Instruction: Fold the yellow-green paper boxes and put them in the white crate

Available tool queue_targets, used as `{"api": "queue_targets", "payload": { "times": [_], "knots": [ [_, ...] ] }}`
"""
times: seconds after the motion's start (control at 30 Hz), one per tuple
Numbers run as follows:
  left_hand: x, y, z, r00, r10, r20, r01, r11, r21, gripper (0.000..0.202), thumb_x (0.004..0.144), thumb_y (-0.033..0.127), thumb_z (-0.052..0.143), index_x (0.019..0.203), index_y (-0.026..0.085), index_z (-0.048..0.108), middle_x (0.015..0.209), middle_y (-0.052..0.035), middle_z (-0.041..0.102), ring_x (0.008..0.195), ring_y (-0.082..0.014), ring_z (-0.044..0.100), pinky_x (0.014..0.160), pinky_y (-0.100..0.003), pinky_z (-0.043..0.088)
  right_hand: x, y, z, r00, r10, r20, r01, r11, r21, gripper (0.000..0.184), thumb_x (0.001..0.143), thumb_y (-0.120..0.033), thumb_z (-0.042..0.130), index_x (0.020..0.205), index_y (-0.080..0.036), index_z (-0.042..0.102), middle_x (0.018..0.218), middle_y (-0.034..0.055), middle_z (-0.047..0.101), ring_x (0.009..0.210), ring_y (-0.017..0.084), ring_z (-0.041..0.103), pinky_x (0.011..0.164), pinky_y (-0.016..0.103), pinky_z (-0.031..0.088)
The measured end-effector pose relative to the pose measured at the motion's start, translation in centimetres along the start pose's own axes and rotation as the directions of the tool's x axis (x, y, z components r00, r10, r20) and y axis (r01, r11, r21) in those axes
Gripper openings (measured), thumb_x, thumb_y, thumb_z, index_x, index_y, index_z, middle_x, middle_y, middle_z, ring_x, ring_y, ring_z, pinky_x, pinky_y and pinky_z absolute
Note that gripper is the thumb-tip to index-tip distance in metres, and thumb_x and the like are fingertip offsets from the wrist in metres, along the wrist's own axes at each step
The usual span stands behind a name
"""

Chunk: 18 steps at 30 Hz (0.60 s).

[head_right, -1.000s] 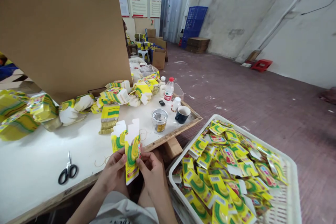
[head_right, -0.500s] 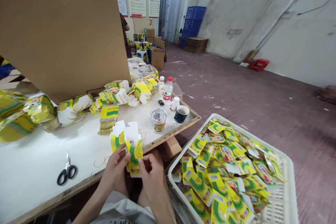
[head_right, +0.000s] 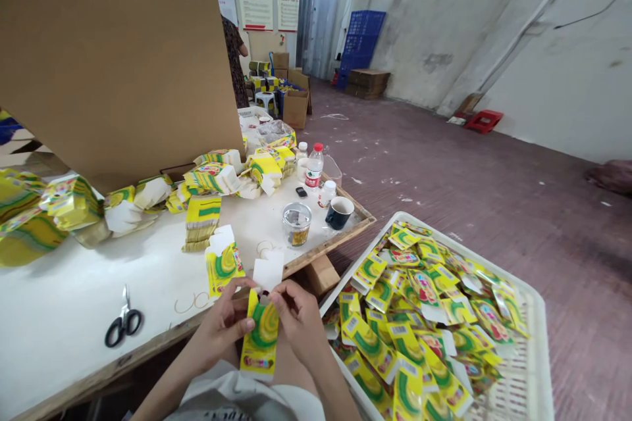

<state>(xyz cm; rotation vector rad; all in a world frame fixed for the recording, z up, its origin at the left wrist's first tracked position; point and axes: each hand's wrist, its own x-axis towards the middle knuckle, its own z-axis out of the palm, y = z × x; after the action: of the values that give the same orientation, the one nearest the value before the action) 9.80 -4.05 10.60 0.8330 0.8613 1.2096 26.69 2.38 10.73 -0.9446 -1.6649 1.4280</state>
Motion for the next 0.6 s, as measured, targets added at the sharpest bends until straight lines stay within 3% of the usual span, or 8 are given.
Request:
{"api": "queue_targets", "payload": {
  "times": [0.1, 0.17, 0.23, 0.3, 0.43, 0.5, 0.6],
  "knots": [
    [0.0, 0.0, 0.0, 1.000, -0.002, -0.003, 0.002, 1.000, -0.013, 0.073, 0.077, 0.033, 0.076, 0.139, 0.027, 0.037, 0.105, -0.0105, 0.073, 0.097, -0.0277, 0.070, 0.079, -0.035, 0.053, -0.1, 0.3, 0.3, 0.996, -0.030, -0.082, 0.031, 0.999, 0.011, 0.021, 0.090, -0.041, 0.057, 0.089, -0.021, 0.062, 0.080, 0.0033, 0.064, 0.075, 0.019, 0.060, 0.069, 0.027, 0.049],
    [0.2, -0.1, -0.3, 1.000, 0.003, -0.005, -0.003, 1.000, 0.030, 0.064, 0.077, 0.034, 0.076, 0.133, 0.025, 0.047, 0.106, -0.0113, 0.073, 0.097, -0.0278, 0.069, 0.079, -0.035, 0.054, 0.0, 0.4, 0.2, 0.987, -0.023, -0.156, 0.035, 0.997, 0.074, 0.026, 0.089, -0.041, 0.059, 0.106, -0.023, 0.058, 0.089, 0.0050, 0.068, 0.082, 0.021, 0.063, 0.075, 0.030, 0.051],
    [0.4, -0.2, -0.5, 0.999, 0.017, -0.033, -0.013, 0.995, 0.094, 0.054, 0.078, 0.034, 0.075, 0.127, 0.023, 0.054, 0.107, -0.0109, 0.073, 0.096, -0.0274, 0.069, 0.077, -0.033, 0.054, 0.2, 0.4, -0.1, 0.976, -0.012, -0.217, 0.035, 0.994, 0.100, 0.030, 0.090, -0.043, 0.057, 0.112, -0.023, 0.058, 0.097, 0.0075, 0.070, 0.089, 0.023, 0.065, 0.080, 0.034, 0.051],
    [0.7, -0.4, -0.7, 0.996, 0.036, -0.078, -0.023, 0.986, 0.163, 0.053, 0.079, 0.035, 0.073, 0.128, 0.024, 0.054, 0.106, -0.0099, 0.074, 0.096, -0.0274, 0.069, 0.076, -0.032, 0.053, 0.3, 0.2, -0.6, 0.981, 0.008, -0.194, 0.007, 0.997, 0.077, 0.030, 0.090, -0.045, 0.055, 0.106, -0.021, 0.065, 0.095, 0.0085, 0.070, 0.091, 0.024, 0.064, 0.080, 0.034, 0.051],
    [0.8, -0.8, -0.5, 0.994, 0.065, -0.087, -0.041, 0.967, 0.253, 0.053, 0.083, 0.037, 0.067, 0.132, 0.023, 0.054, 0.115, -0.0114, 0.071, 0.104, -0.0293, 0.066, 0.086, -0.036, 0.052, 0.3, 0.0, -1.0, 0.997, 0.070, -0.040, -0.071, 0.997, -0.036, 0.029, 0.081, -0.032, 0.065, 0.106, -0.020, 0.069, 0.065, -0.0029, 0.057, 0.060, 0.015, 0.054, 0.056, 0.024, 0.044],
    [0.7, -0.9, -0.4, 0.996, 0.067, -0.050, -0.052, 0.963, 0.263, 0.052, 0.086, 0.036, 0.064, 0.134, 0.023, 0.052, 0.126, -0.0135, 0.066, 0.114, -0.0302, 0.062, 0.094, -0.040, 0.049, 0.3, -0.1, -0.7, 0.995, 0.082, -0.061, -0.088, 0.990, -0.107, 0.030, 0.077, -0.025, 0.065, 0.106, -0.020, 0.068, 0.060, -0.0065, 0.049, 0.052, 0.012, 0.046, 0.050, 0.022, 0.039],
    [0.6, -0.9, -0.4, 0.998, 0.050, -0.023, -0.043, 0.969, 0.245, 0.053, 0.087, 0.036, 0.063, 0.137, 0.023, 0.049, 0.133, -0.0145, 0.061, 0.119, -0.0301, 0.059, 0.098, -0.041, 0.047, 0.3, -0.3, -0.3, 0.993, 0.078, -0.092, -0.093, 0.981, -0.170, 0.029, 0.076, -0.021, 0.060, 0.104, -0.020, 0.065, 0.061, -0.0065, 0.047, 0.054, 0.013, 0.047, 0.052, 0.023, 0.039]
  ]
}}
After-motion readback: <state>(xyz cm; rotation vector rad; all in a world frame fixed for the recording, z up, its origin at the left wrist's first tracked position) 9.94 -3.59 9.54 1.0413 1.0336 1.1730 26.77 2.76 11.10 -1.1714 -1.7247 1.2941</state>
